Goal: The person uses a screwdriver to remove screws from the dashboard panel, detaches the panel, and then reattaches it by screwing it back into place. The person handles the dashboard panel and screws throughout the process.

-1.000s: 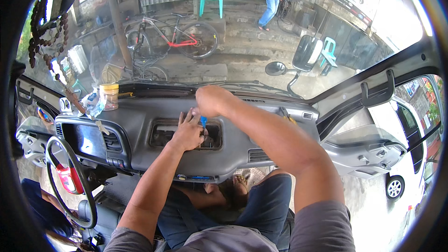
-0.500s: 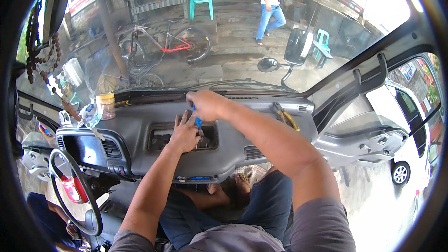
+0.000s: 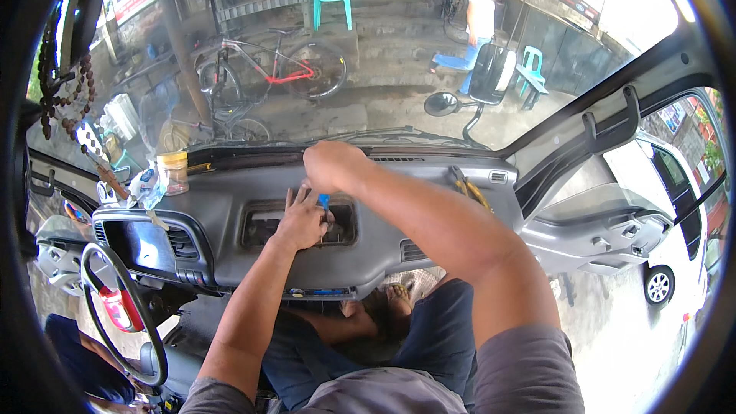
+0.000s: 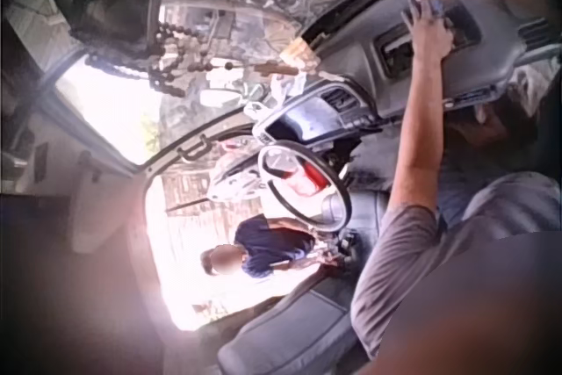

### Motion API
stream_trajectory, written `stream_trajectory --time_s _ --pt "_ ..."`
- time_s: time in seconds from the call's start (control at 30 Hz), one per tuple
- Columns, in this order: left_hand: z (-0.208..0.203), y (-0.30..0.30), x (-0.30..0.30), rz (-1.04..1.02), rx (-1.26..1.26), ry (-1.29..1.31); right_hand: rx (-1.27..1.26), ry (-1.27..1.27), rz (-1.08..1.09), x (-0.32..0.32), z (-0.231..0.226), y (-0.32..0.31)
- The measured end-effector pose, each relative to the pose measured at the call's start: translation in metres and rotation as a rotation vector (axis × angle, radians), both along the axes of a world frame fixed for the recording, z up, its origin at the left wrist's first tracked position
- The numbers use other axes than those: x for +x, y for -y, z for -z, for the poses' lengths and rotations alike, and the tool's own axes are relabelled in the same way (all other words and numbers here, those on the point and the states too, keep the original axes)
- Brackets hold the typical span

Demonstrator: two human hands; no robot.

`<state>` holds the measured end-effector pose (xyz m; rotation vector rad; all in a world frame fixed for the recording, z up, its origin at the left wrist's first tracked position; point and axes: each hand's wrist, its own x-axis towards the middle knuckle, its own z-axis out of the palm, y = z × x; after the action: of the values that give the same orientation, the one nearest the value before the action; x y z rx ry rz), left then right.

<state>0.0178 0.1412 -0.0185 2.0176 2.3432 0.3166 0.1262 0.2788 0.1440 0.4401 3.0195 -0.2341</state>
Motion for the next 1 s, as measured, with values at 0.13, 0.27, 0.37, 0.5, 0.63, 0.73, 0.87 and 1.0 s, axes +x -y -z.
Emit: stream_trajectory --time_s 0.13,0.27,0.37,0.5,0.63,0.73,0.87,1.0 --pt "-0.002 0.001 0.001 -0.008 0.024 -0.010 -0.097 -0.122 -0.160 0.003 -0.004 0.003" --pt "-0.006 0.002 0.003 -0.027 0.007 0.014 0.026 -0.122 0.018 0.003 0.004 0.009" --pt "-0.009 0.003 0.004 -0.035 -0.017 0.001 -0.108 -0.212 0.012 0.004 0.013 0.005" --pt "-0.011 0.004 0.004 -0.035 -0.036 -0.026 -0.193 -0.467 0.010 0.014 0.032 -0.001" --pt "-0.016 0.006 0.003 -0.030 -0.042 0.007 -0.297 -0.644 0.133 0.026 0.046 0.009" --pt "-0.019 0.005 0.006 -0.032 -0.095 -0.002 -0.374 -0.795 0.267 0.036 0.038 0.013" --pt "-0.018 0.006 0.005 -0.034 -0.080 0.031 -0.524 -0.844 0.289 0.047 0.018 -0.002" --pt "-0.016 0.015 -0.006 0.026 0.026 0.147 -0.360 -0.139 0.161 0.041 0.044 -0.005"
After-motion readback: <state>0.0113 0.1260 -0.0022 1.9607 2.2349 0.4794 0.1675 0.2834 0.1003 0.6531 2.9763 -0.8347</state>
